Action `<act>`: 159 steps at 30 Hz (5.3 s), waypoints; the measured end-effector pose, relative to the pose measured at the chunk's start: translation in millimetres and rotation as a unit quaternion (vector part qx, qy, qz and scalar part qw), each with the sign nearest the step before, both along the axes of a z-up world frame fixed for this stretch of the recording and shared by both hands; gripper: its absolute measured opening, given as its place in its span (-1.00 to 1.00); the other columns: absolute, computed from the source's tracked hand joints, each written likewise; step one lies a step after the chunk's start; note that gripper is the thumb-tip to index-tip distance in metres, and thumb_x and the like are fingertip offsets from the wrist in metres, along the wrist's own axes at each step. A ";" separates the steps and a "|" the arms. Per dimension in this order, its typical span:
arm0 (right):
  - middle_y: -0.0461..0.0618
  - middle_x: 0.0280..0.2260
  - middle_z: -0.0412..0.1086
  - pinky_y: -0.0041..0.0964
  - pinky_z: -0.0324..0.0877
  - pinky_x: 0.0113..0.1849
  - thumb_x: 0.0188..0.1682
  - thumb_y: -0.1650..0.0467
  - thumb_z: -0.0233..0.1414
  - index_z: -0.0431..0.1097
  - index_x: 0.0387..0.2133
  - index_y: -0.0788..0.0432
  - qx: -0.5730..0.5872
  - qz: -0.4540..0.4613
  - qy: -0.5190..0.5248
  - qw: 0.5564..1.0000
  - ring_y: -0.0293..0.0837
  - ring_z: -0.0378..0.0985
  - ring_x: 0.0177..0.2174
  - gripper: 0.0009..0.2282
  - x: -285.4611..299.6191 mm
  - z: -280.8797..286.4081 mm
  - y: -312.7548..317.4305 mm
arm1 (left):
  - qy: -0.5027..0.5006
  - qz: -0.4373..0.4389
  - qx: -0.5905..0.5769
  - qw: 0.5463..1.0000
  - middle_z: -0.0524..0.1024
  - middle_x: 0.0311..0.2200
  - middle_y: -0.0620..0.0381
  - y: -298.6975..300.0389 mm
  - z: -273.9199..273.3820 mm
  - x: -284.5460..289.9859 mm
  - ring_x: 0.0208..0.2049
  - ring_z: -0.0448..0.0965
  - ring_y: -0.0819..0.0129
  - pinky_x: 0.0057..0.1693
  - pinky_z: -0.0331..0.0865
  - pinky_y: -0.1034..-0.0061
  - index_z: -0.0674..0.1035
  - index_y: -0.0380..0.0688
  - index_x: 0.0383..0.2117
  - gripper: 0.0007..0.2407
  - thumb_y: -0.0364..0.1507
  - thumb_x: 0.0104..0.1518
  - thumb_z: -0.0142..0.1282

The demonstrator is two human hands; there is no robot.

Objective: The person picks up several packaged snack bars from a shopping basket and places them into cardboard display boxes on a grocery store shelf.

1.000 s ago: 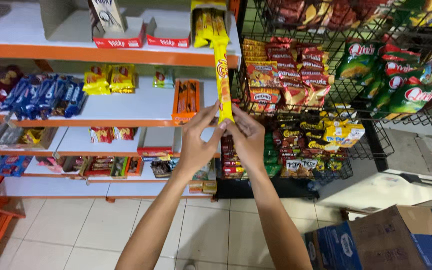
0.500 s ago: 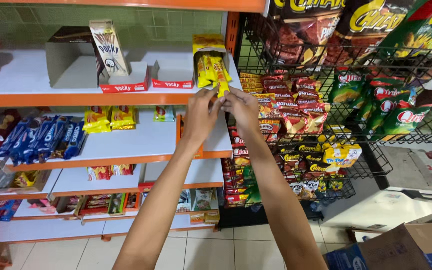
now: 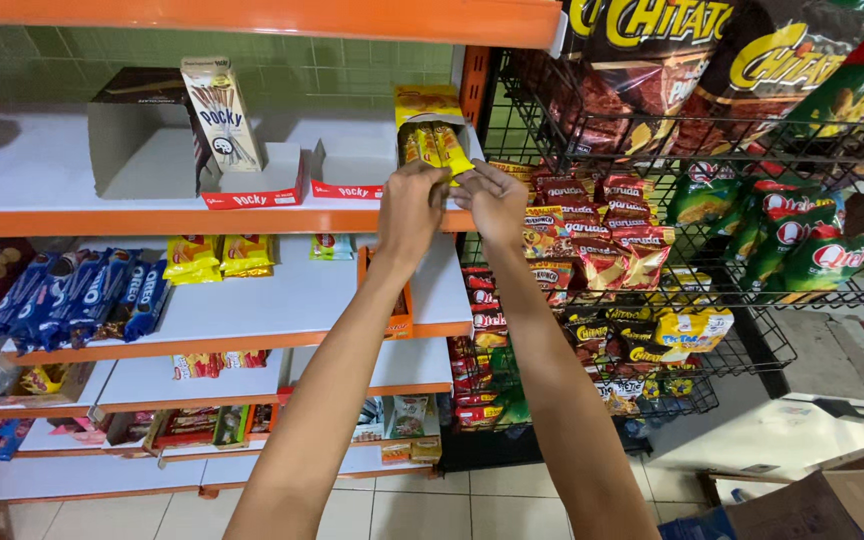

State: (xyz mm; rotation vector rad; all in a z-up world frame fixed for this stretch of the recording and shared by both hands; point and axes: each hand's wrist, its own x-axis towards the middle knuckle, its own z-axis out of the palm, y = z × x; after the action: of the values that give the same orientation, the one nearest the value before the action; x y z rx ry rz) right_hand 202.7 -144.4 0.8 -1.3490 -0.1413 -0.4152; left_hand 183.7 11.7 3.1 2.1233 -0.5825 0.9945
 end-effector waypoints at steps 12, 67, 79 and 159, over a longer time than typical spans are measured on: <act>-0.10 -0.41 0.76 -0.32 0.61 -0.28 0.06 0.41 0.40 0.83 -0.08 -0.04 -0.209 -0.192 -0.109 0.953 -0.37 0.68 -0.46 -0.81 33.8 -4.3 -2.4 | -0.044 0.128 0.106 0.985 0.80 -0.18 0.30 -7.3 1.3 22.0 -0.01 0.77 0.15 0.10 0.71 0.18 0.89 0.27 -0.12 -0.78 -0.48 0.19 0.45; 0.17 -0.10 0.50 0.17 0.68 -0.17 0.29 0.53 0.16 0.69 0.01 0.20 -0.417 -0.169 0.381 0.808 0.24 0.71 -0.22 -0.85 -688.9 -641.6 -553.4 | 0.606 -0.260 0.102 0.745 0.68 0.05 -0.42 -562.6 -605.9 -573.7 0.13 0.75 -0.38 0.07 0.77 -0.14 0.61 -0.43 0.39 -0.65 -0.62 0.52 0.10; 0.03 -0.38 0.61 -0.03 0.66 -0.30 0.29 0.48 0.30 0.64 -0.20 0.07 -0.251 -0.498 0.312 0.769 0.02 0.78 -0.33 -0.93 -763.6 -504.1 -499.5 | 0.792 -0.178 -0.196 0.550 0.78 -0.20 0.00 -555.3 -516.1 -675.2 -0.21 0.73 0.31 -0.17 0.56 0.25 0.83 -0.02 -0.03 -0.67 -0.08 0.50 0.17; 0.25 -0.33 0.74 -0.22 0.64 -0.26 0.27 0.52 0.28 0.61 0.20 0.43 -0.163 -0.023 -0.131 0.978 -0.13 0.75 -0.37 -0.72 -179.5 -1.8 13.8 | 0.048 -0.123 -0.194 0.972 0.74 0.02 -0.28 15.3 -28.7 -150.1 -0.21 0.86 0.03 -0.02 0.73 0.23 0.72 -0.33 0.31 -0.56 -0.48 0.30 0.54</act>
State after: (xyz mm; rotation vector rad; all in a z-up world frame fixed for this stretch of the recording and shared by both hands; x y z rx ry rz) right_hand 23.2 -130.6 -1.0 -1.6177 -0.4109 -0.6285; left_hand 33.6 27.0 -25.6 1.6974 -0.5387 0.7876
